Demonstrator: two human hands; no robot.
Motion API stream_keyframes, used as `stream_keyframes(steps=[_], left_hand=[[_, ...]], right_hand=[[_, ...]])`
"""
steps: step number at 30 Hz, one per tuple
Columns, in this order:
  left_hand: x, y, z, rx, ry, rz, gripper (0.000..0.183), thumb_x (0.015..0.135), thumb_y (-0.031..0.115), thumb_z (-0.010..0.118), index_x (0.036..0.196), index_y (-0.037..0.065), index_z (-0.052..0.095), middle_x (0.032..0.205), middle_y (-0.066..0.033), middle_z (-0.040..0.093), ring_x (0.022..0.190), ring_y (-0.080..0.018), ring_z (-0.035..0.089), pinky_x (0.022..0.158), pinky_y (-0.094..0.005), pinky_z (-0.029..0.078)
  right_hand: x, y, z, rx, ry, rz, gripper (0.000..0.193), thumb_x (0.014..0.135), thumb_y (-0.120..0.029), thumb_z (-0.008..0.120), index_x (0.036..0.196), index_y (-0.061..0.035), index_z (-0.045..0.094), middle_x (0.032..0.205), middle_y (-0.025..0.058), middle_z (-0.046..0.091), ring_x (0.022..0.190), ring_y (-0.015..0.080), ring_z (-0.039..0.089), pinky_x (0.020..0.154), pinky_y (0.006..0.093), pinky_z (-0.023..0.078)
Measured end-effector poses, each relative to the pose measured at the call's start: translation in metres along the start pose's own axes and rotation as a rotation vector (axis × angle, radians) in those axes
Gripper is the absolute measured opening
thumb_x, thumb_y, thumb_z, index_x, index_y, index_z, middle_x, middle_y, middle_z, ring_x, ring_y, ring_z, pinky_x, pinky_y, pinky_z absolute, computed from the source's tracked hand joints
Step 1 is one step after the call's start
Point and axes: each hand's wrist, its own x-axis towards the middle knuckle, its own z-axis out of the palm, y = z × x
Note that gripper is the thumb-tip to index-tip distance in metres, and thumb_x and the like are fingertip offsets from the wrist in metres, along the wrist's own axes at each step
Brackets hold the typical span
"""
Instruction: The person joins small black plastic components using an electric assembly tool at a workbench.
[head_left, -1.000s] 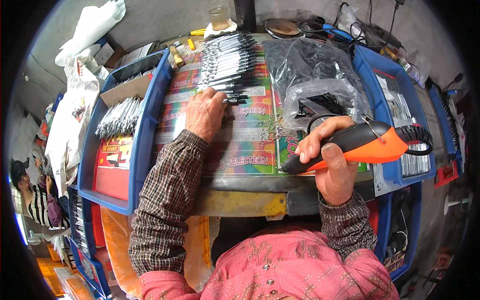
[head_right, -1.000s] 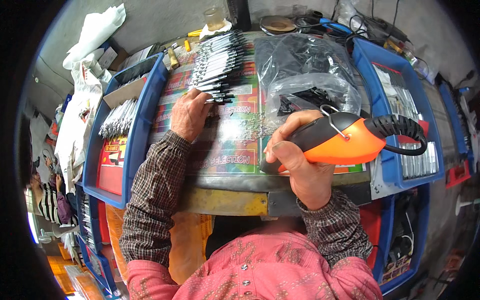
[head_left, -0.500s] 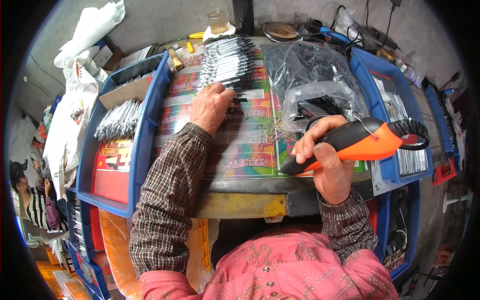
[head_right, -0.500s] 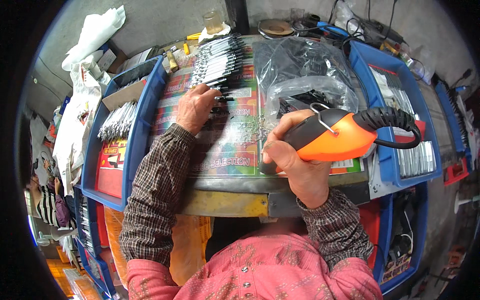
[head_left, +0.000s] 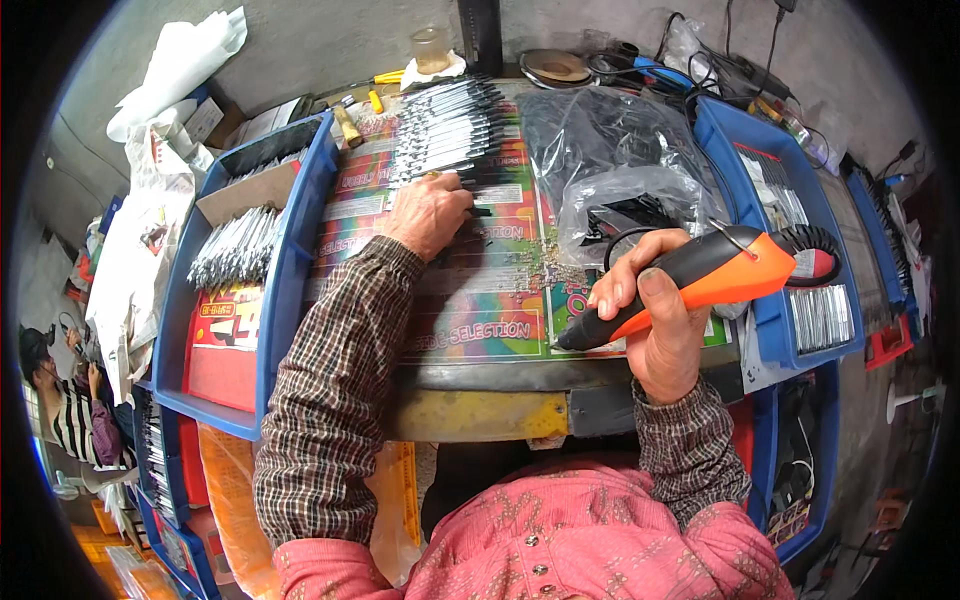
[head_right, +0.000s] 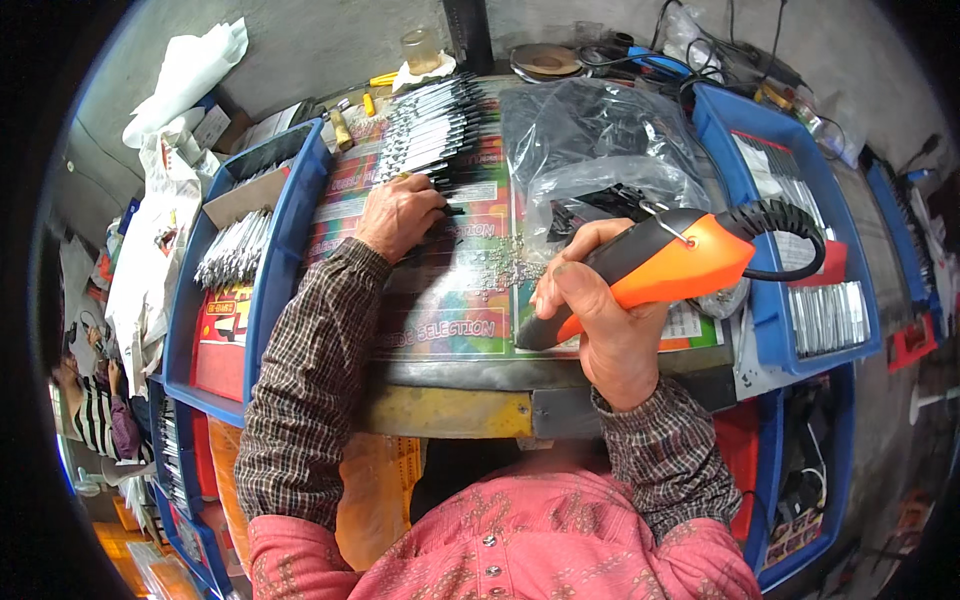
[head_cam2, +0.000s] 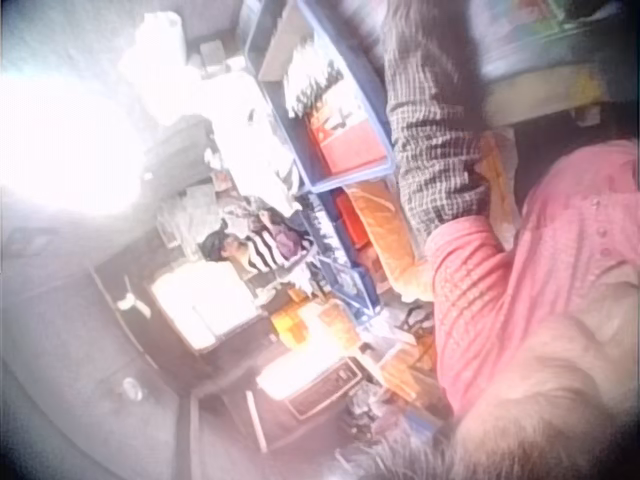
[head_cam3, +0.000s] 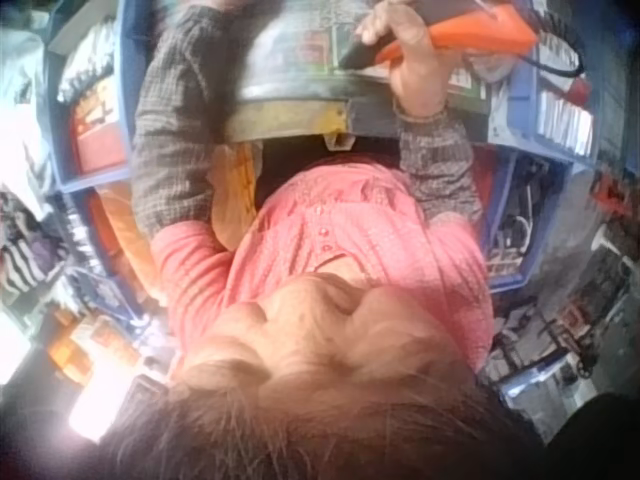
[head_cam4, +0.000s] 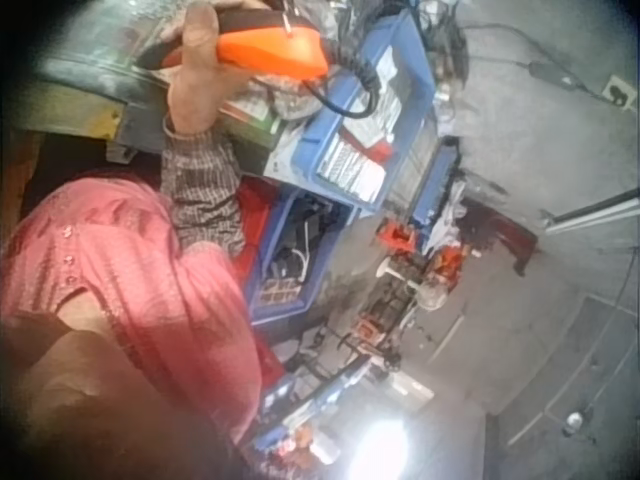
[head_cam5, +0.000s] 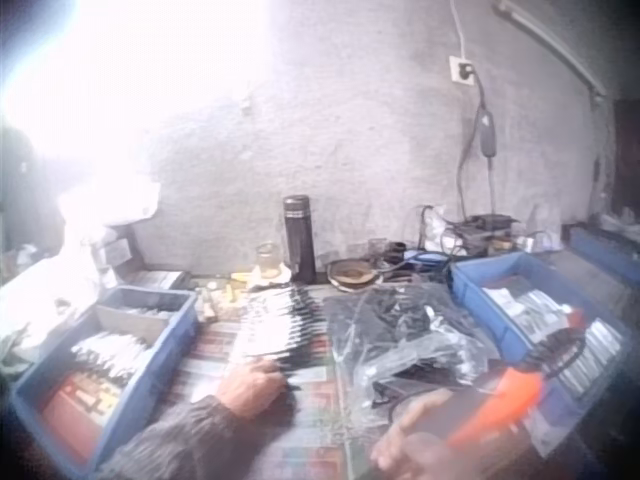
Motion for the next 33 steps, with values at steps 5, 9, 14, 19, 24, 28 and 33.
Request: stream_keyframes(steps=[5,9,14,19,24,28,33], left_hand=[[0.004,-0.002,-0.002,0.033,-0.049,0.036,0.013,0.07,0.017,0.066,0.079,0.008,0.066,0.078,-0.0073,0.057,0.077,-0.0251,0.058,0.067,-0.0358,0.048],[0.007,-0.002,-0.005,0.023,-0.135,-0.001,0.015,0.07,0.019,0.066,0.078,0.007,0.066,0.078,-0.0083,0.058,0.079,-0.0255,0.058,0.069,-0.0369,0.047],[0.009,0.0,0.003,0.106,-0.114,0.017,0.015,0.072,0.018,0.064,0.073,0.004,0.063,0.078,-0.0101,0.059,0.08,-0.0274,0.058,0.07,-0.0373,0.047],[0.01,-0.003,0.001,0.137,-0.13,-0.025,0.015,0.07,0.018,0.06,0.068,0.003,0.06,0.069,-0.0138,0.06,0.067,-0.0306,0.06,0.06,-0.041,0.048],[0.009,0.002,0.0,0.121,-0.101,-0.068,0.013,0.071,0.016,0.058,0.069,0.003,0.061,0.07,-0.0146,0.061,0.068,-0.0305,0.061,0.06,-0.0402,0.048],[0.008,0.003,0.002,0.046,-0.043,-0.097,0.014,0.073,0.012,0.053,0.069,0.003,0.063,0.073,-0.0166,0.062,0.071,-0.0304,0.063,0.061,-0.0397,0.049],[-0.001,-0.006,0.004,-0.03,-0.008,-0.112,0.013,0.07,0.015,0.056,0.071,0.002,0.059,0.076,-0.0154,0.061,0.073,-0.0317,0.061,0.064,-0.0407,0.048]], right_hand=[[0.003,0.0,0.0,-0.002,0.013,0.002,0.021,0.08,-0.009,0.062,0.087,-0.0005,0.044,0.064,0.006,0.051,0.056,0.014,0.053,0.058,0.0307,0.047],[0.002,-0.002,0.005,0.003,0.001,0.024,0.02,0.079,-0.007,0.062,0.088,0.0003,0.045,0.064,0.0061,0.051,0.057,0.014,0.053,0.058,0.0297,0.047],[0.004,-0.001,0.007,-0.048,-0.009,0.028,0.02,0.079,-0.006,0.063,0.089,0.0009,0.047,0.065,0.0057,0.052,0.056,0.0134,0.053,0.056,0.0273,0.046],[0.007,-0.004,0.017,-0.231,-0.066,0.092,0.02,0.082,-0.015,0.059,0.09,-0.0038,0.044,0.065,0.0052,0.049,0.058,0.0145,0.052,0.062,0.0318,0.046],[0.013,-0.004,0.031,-0.348,-0.131,0.081,0.017,0.083,-0.01,0.058,0.09,-0.0023,0.044,0.064,0.005,0.049,0.058,0.0145,0.052,0.058,0.03,0.045],[0.025,-0.002,0.036,-0.324,-0.187,0.026,0.016,0.084,-0.01,0.057,0.09,-0.0011,0.045,0.064,0.0058,0.049,0.058,0.0145,0.051,0.058,0.0298,0.045],[0.054,0.02,0.048,-0.174,-0.127,-0.122,0.012,0.078,-0.004,0.064,0.078,-0.0006,0.053,0.066,0.0018,0.053,0.055,0.0092,0.054,0.051,0.0227,0.045]])
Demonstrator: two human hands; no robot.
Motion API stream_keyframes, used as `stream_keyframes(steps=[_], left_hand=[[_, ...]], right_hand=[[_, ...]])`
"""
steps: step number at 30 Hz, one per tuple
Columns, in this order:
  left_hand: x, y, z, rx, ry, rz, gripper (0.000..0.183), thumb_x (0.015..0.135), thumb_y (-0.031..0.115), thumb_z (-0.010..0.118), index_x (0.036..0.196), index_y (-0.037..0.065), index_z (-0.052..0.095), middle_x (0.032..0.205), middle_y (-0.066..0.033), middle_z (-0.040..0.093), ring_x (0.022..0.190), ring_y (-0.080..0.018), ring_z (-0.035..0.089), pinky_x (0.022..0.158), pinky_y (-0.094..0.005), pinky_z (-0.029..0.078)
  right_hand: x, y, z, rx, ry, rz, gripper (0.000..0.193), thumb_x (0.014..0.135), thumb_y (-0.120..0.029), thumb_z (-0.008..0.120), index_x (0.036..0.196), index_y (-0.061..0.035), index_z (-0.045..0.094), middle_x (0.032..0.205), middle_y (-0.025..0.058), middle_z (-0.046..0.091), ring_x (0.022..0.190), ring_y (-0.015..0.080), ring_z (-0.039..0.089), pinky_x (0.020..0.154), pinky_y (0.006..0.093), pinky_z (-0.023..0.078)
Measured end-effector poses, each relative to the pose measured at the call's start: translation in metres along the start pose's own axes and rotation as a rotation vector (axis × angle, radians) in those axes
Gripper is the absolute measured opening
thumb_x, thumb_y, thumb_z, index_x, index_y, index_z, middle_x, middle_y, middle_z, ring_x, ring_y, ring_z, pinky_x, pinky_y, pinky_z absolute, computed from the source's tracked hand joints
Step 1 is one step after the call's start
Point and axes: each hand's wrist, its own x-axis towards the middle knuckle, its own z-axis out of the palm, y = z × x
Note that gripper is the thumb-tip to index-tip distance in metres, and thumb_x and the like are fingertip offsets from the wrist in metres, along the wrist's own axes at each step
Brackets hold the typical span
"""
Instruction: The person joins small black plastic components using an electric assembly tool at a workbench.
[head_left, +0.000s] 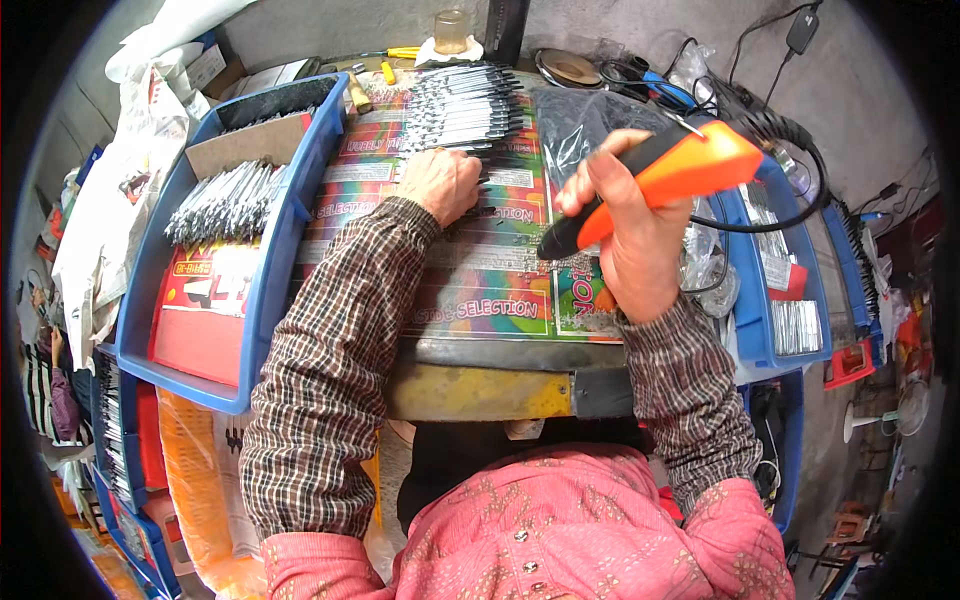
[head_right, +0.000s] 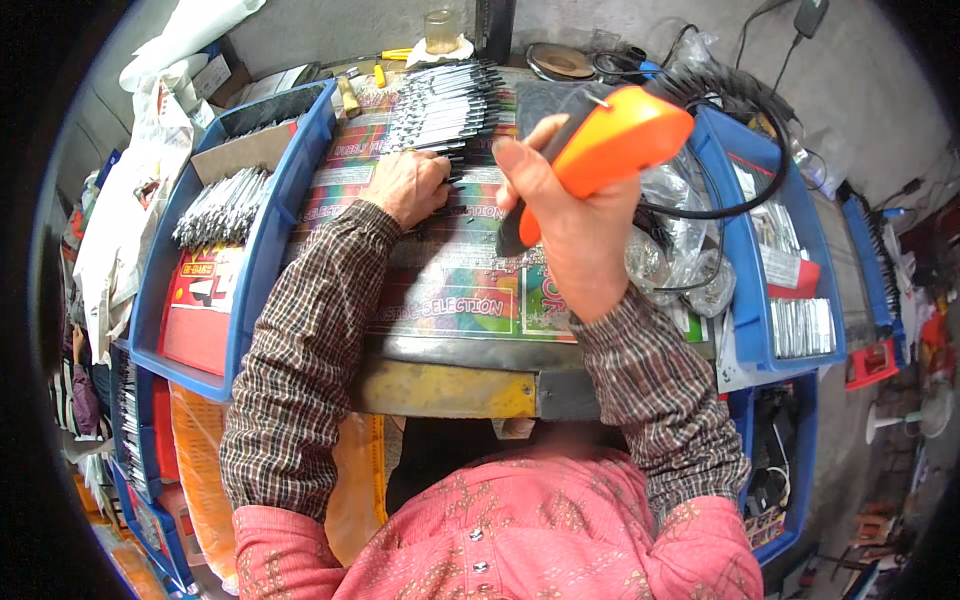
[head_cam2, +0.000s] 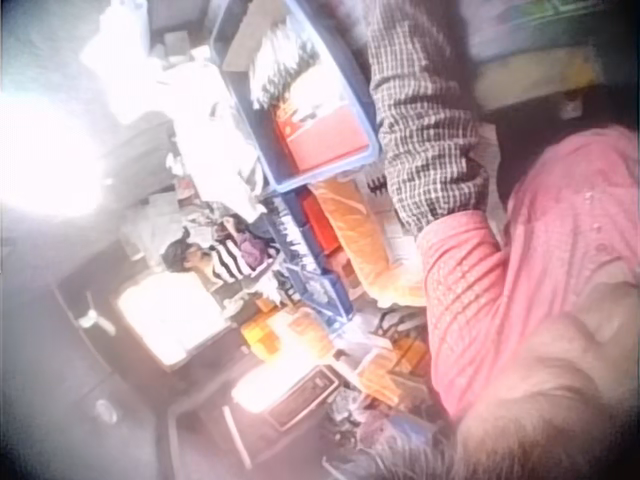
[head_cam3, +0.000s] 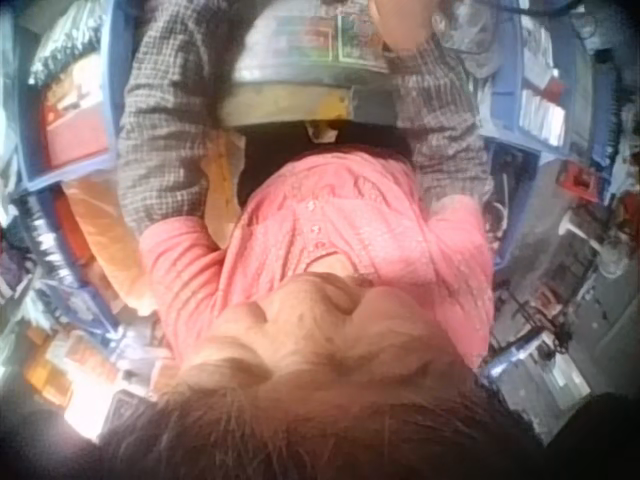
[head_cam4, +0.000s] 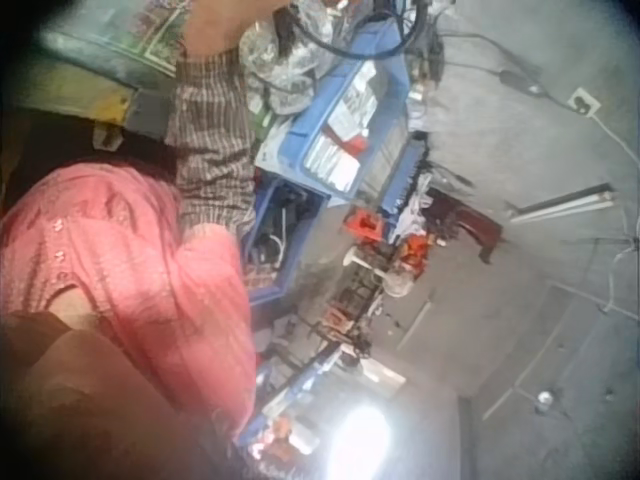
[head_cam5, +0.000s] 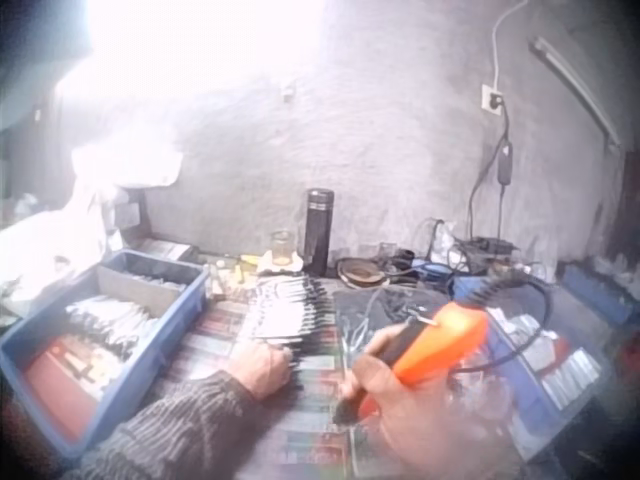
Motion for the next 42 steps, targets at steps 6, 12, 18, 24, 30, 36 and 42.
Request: stream_keyframes(steps=[6,12,18,24,30,36,42], left_hand=[[-0.007,0.001,-0.002,-0.07,0.065,-0.083,0.017,0.078,0.019,0.057,0.085,0.004,0.054,0.08,-0.0133,0.06,0.075,-0.031,0.06,0.065,-0.0404,0.046],[-0.011,0.003,-0.011,-0.177,0.2,-0.149,0.019,0.082,0.023,0.055,0.087,0.004,0.052,0.081,-0.0155,0.06,0.077,-0.0328,0.059,0.066,-0.0415,0.046],[-0.025,0.009,-0.019,-0.374,0.417,-0.14,0.012,0.081,0.012,0.058,0.085,0.002,0.052,0.072,-0.0152,0.058,0.067,-0.0292,0.059,0.06,-0.0354,0.045],[-0.048,0.025,-0.027,-0.499,0.437,-0.191,0.013,0.081,0.011,0.058,0.084,-0.002,0.055,0.063,-0.0102,0.056,0.055,-0.0158,0.054,0.052,-0.0284,0.042],[-0.076,0.057,-0.041,-1.127,0.163,-0.556,0.016,0.084,0.011,0.053,0.095,-0.001,0.054,0.07,-0.0022,0.056,0.053,-0.0054,0.049,0.046,-0.0181,0.039],[-0.102,0.098,-0.037,-1.627,0.12,-0.639,0.018,0.085,0.006,0.05,0.101,-0.001,0.048,0.081,-0.0053,0.056,0.06,-0.0067,0.05,0.049,-0.018,0.04],[-0.119,0.128,-0.034,-1.838,0.121,-0.718,0.017,0.086,0.005,0.049,0.102,-0.002,0.047,0.082,-0.0075,0.056,0.061,-0.0099,0.054,0.049,-0.0216,0.047]], right_hand=[[0.023,0.037,0.001,-0.004,0.022,-0.002,0.018,0.075,-0.007,0.069,0.083,-0.0038,0.053,0.07,0.0024,0.055,0.058,0.0112,0.055,0.055,0.0235,0.045],[0.028,0.047,0.002,-0.048,0.025,-0.012,0.021,0.077,-0.01,0.069,0.087,-0.004,0.051,0.071,0.0031,0.055,0.059,0.0132,0.056,0.057,0.025,0.046],[0.025,0.046,0.002,-0.018,0.022,-0.009,0.021,0.075,-0.013,0.071,0.083,-0.0046,0.053,0.072,0.0012,0.055,0.06,0.0105,0.056,0.055,0.0226,0.045],[0.022,0.037,0.002,-0.008,-0.018,-0.035,0.022,0.077,-0.012,0.068,0.087,-0.0037,0.051,0.07,0.0032,0.055,0.061,0.0131,0.056,0.057,0.026,0.046],[0.014,0.016,0.002,0.041,-0.042,-0.078,0.018,0.076,-0.009,0.068,0.082,-0.0034,0.052,0.07,0.0023,0.054,0.059,0.0112,0.054,0.055,0.0249,0.044],[-0.007,-0.014,-0.002,-0.026,-0.139,-0.08,0.02,0.082,-0.015,0.06,0.091,-0.0032,0.047,0.069,0.0055,0.051,0.063,0.0153,0.052,0.069,0.0346,0.044],[-0.033,-0.037,-0.009,0.014,-0.182,-0.109,0.04,0.082,-0.039,0.06,0.099,-0.007,0.043,0.073,0.0032,0.049,0.066,0.0151,0.051,0.077,0.0374,0.039]])
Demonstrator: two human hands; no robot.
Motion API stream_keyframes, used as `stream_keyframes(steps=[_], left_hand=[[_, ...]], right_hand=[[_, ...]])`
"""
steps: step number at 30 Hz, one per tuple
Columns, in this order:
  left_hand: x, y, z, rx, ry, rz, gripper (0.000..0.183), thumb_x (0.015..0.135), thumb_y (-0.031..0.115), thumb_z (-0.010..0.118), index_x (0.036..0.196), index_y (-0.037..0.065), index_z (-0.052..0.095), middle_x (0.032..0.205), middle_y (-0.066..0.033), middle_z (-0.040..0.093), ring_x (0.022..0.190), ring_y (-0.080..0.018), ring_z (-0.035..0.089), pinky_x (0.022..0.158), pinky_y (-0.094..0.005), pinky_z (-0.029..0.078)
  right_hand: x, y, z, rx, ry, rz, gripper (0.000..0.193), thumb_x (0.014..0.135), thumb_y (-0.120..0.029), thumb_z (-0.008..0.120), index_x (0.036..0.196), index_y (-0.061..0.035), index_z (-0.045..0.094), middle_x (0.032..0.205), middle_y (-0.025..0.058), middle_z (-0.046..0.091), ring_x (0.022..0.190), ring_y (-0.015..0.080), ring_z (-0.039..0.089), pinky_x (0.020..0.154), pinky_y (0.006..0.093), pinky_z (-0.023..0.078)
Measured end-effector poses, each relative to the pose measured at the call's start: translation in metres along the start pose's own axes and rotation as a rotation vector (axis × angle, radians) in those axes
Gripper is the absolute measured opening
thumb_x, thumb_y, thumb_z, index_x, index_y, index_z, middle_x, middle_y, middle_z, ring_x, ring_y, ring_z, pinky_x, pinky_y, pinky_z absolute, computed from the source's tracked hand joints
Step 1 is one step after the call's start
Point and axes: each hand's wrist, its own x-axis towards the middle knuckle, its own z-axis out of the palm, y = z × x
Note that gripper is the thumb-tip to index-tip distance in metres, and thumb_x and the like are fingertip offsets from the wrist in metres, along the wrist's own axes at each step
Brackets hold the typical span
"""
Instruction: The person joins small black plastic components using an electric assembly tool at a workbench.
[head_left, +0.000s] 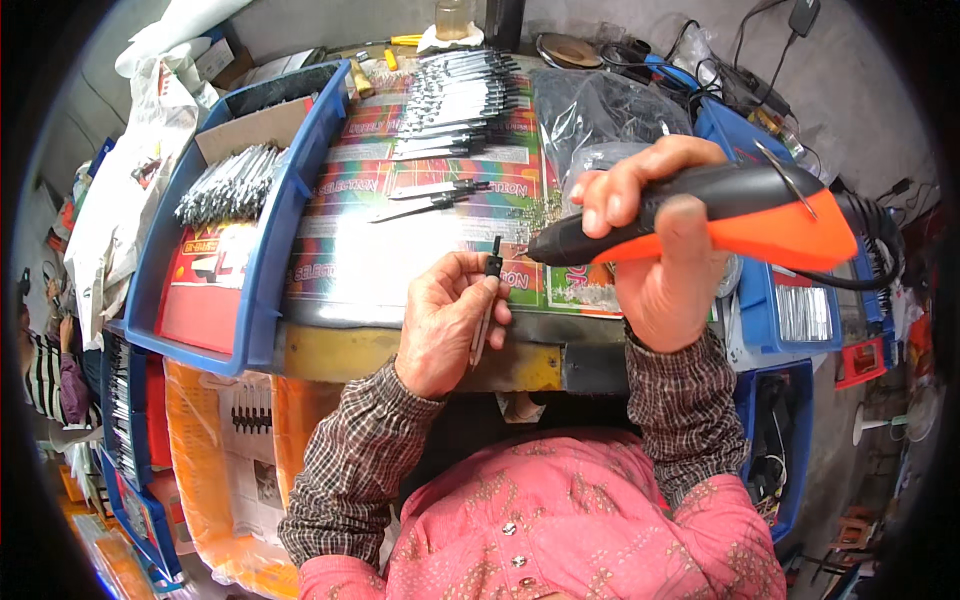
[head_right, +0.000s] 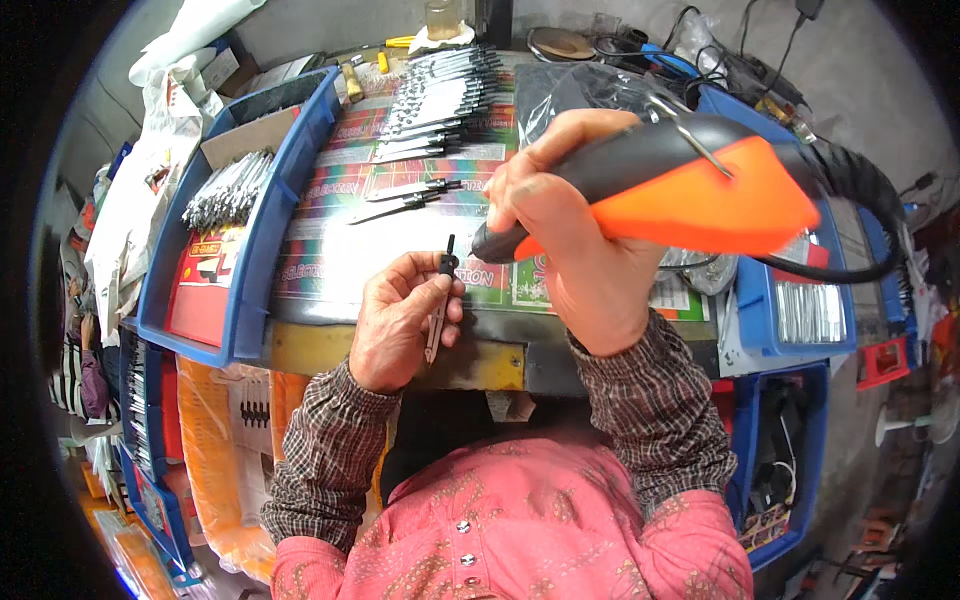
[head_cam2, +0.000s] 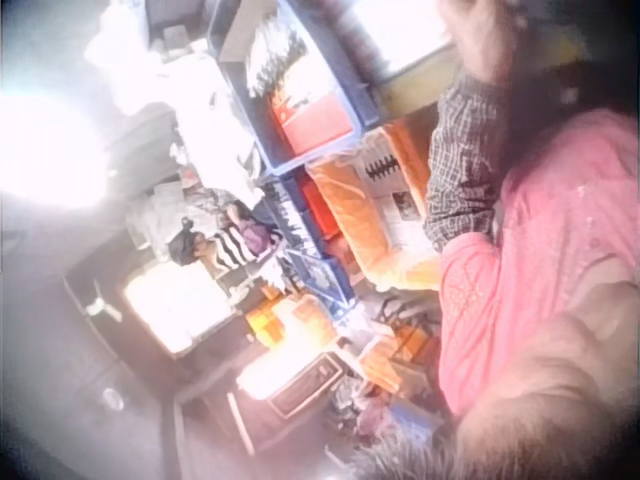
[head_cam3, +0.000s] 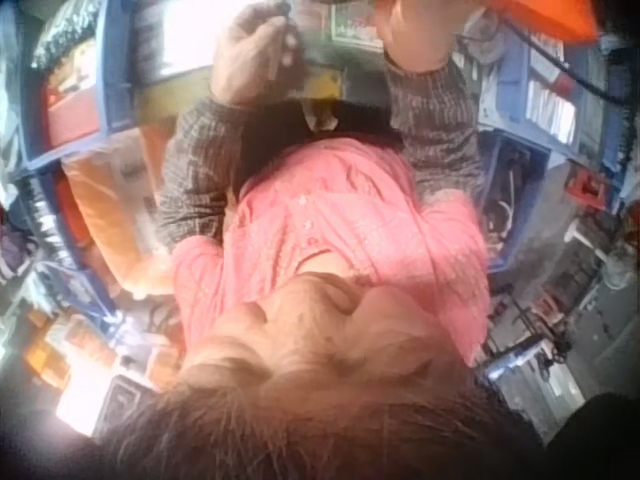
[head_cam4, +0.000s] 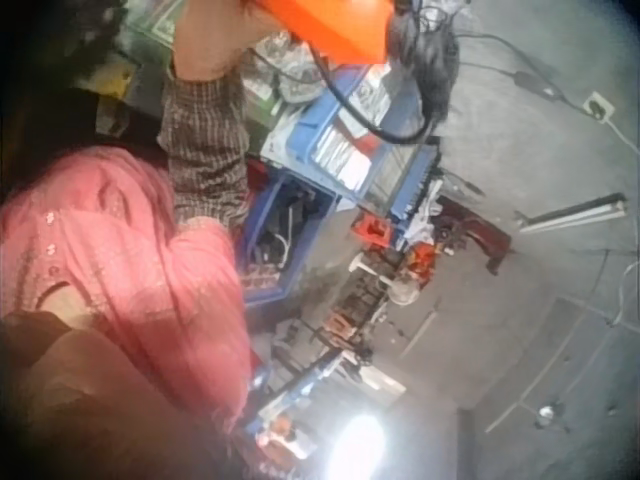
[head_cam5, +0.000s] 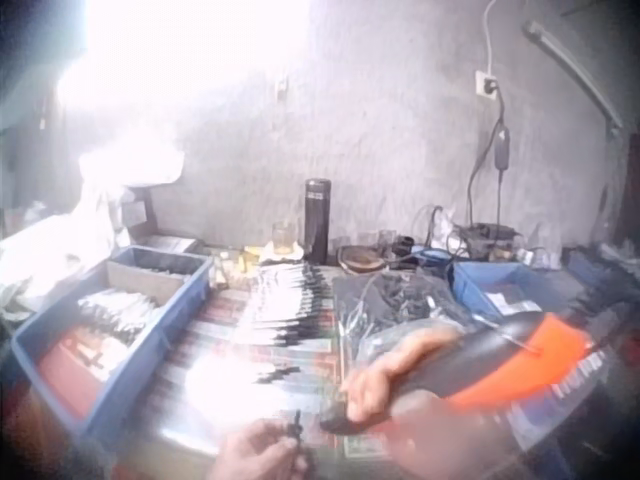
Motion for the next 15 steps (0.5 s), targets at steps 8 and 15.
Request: stream_keyframes(steps=[8,15], left_hand=[[-0.013,-0.008,0.012,-0.129,0.01,-0.062,0.018,0.086,0.003,0.048,0.101,-0.004,0.043,0.081,-0.0093,0.054,0.059,-0.0115,0.055,0.047,-0.0225,0.051],[-0.014,-0.009,0.016,-0.126,-0.006,-0.048,0.019,0.086,0.004,0.05,0.102,-0.005,0.045,0.082,-0.01,0.055,0.063,-0.0129,0.056,0.049,-0.0262,0.053]], right_hand=[[-0.015,-0.014,0.0,0.08,-0.009,-0.046,0.054,0.075,-0.055,0.059,0.096,-0.0083,0.043,0.068,0.002,0.048,0.058,0.0146,0.05,0.064,0.034,0.042],[-0.018,-0.012,0.0,0.083,-0.007,-0.075,0.054,0.075,-0.054,0.059,0.096,-0.0073,0.043,0.069,0.0026,0.048,0.058,0.0153,0.051,0.063,0.0345,0.043]])
